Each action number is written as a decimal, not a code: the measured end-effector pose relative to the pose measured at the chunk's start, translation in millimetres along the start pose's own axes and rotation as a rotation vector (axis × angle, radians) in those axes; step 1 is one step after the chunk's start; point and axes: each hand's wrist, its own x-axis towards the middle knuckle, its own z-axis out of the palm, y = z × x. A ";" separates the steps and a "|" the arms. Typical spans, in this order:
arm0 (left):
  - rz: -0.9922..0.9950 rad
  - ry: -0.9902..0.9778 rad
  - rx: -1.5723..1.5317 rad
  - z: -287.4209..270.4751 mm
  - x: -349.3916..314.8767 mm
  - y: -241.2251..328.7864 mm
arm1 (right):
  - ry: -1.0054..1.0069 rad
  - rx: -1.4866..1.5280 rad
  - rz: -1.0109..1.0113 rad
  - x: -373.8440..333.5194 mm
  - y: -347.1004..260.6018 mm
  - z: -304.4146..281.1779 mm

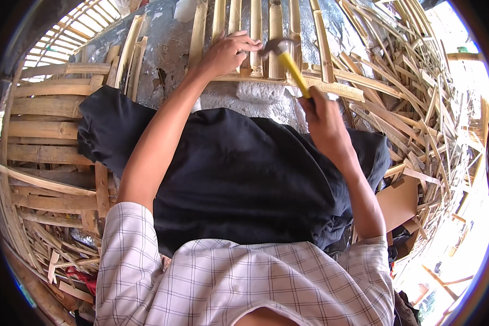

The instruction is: The person nails thin wooden slats onto a frame with a hammer.

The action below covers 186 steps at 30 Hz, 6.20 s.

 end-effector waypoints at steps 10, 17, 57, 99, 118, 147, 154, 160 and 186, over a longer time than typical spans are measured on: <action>-0.008 -0.032 -0.009 -0.8 0.6 2.0 | 0.137 0.010 0.066 -6.7 -2.7 25.2; 0.019 0.028 0.048 7.1 3.4 -0.7 | 0.065 0.096 0.136 -30.7 -18.1 53.4; 0.013 0.086 -0.053 1.9 5.4 3.8 | 0.179 0.165 0.195 -39.3 -50.6 42.0; -0.266 0.007 0.123 9.8 2.8 12.6 | -0.601 0.286 0.593 61.3 -10.6 -20.9; -0.084 0.122 0.152 22.9 4.7 -9.0 | 0.070 0.418 0.207 -14.8 1.2 90.4; -0.062 -0.038 0.206 1.0 -3.3 -9.0 | -0.286 0.759 0.250 4.6 -42.0 7.5; 0.003 0.197 -0.077 -1.4 2.6 12.1 | -0.286 0.927 0.329 10.8 -26.8 -3.7; -0.065 -0.002 -0.032 -24.2 8.2 37.2 | -0.385 1.239 0.415 10.7 -6.1 -7.0; -0.147 -0.273 0.151 -41.6 8.4 82.2 | 0.252 1.401 0.342 5.3 34.0 11.6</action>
